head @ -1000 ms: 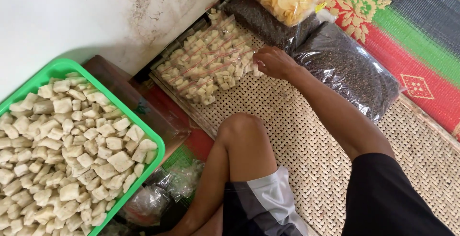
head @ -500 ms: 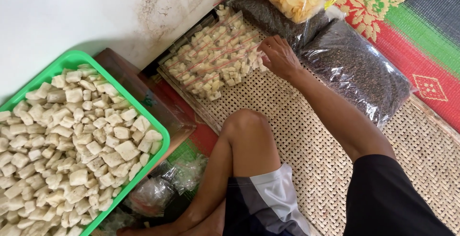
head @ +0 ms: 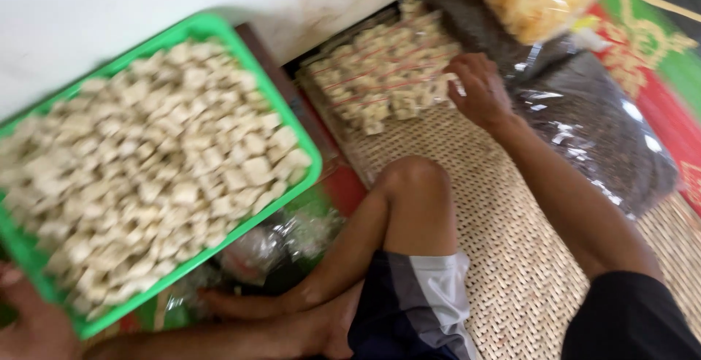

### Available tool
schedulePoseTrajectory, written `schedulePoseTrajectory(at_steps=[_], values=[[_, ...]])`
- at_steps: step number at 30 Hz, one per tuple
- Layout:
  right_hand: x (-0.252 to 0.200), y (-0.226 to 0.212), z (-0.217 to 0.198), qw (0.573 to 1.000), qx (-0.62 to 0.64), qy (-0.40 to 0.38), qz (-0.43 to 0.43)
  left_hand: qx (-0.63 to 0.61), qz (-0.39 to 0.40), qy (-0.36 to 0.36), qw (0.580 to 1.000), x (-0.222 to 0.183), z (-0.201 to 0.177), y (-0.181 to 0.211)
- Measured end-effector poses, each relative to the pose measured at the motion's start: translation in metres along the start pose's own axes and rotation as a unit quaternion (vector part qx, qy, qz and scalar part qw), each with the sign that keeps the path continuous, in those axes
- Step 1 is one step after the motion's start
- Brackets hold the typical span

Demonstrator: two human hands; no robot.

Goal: The person sits on the floor and packs small white cubed food items from a green tray into small clear plastic bags. They fill each bag by hand, seal it, and place it aside before repeating the process.

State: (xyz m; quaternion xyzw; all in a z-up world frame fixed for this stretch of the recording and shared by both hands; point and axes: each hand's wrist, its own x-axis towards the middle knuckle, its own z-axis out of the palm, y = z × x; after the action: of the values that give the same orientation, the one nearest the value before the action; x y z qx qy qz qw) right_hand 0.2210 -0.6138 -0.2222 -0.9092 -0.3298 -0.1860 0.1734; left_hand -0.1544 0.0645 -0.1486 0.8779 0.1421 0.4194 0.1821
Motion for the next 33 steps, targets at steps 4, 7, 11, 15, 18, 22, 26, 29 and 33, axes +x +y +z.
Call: schedulePoseTrajectory(at_steps=[4, 7, 11, 15, 18, 22, 26, 29, 33], values=[[0.054, -0.083, -0.033, 0.996, 0.017, 0.057, -0.069, 0.023, 0.057, -0.025, 0.998, 0.028, -0.030, 0.099], [0.102, -0.157, -0.054, 0.986, 0.053, 0.101, -0.123, -0.027, 0.067, -0.001, 0.997, 0.028, -0.025, 0.109], [0.157, -0.251, -0.064, 0.965, 0.092, 0.143, -0.199, 0.009, 0.123, 0.001, 0.992, 0.010, -0.016, 0.115], [0.197, -0.347, -0.073, 0.942, 0.145, 0.152, -0.262, -0.048, 0.134, -0.087, 0.986, 0.000, -0.028, 0.165], [0.215, -0.399, -0.073, 0.934, 0.173, 0.137, -0.282, -0.134, 0.138, -0.134, 0.972, -0.026, -0.024, 0.179], [0.228, -0.444, -0.062, 0.935, 0.198, 0.100, -0.278, -0.140, 0.095, -0.238, 0.956, -0.067, 0.004, 0.160], [0.238, -0.466, -0.047, 0.934, 0.197, 0.088, -0.286, -0.037, 0.010, -0.370, 0.928, -0.114, 0.043, 0.117], [0.239, -0.475, -0.037, 0.938, 0.200, 0.053, -0.278, 0.018, 0.000, -0.375, 0.927, -0.128, 0.067, 0.112], [0.240, -0.481, -0.025, 0.935, 0.220, 0.053, -0.274, 0.113, 0.054, -0.346, 0.930, -0.135, 0.093, 0.114]])
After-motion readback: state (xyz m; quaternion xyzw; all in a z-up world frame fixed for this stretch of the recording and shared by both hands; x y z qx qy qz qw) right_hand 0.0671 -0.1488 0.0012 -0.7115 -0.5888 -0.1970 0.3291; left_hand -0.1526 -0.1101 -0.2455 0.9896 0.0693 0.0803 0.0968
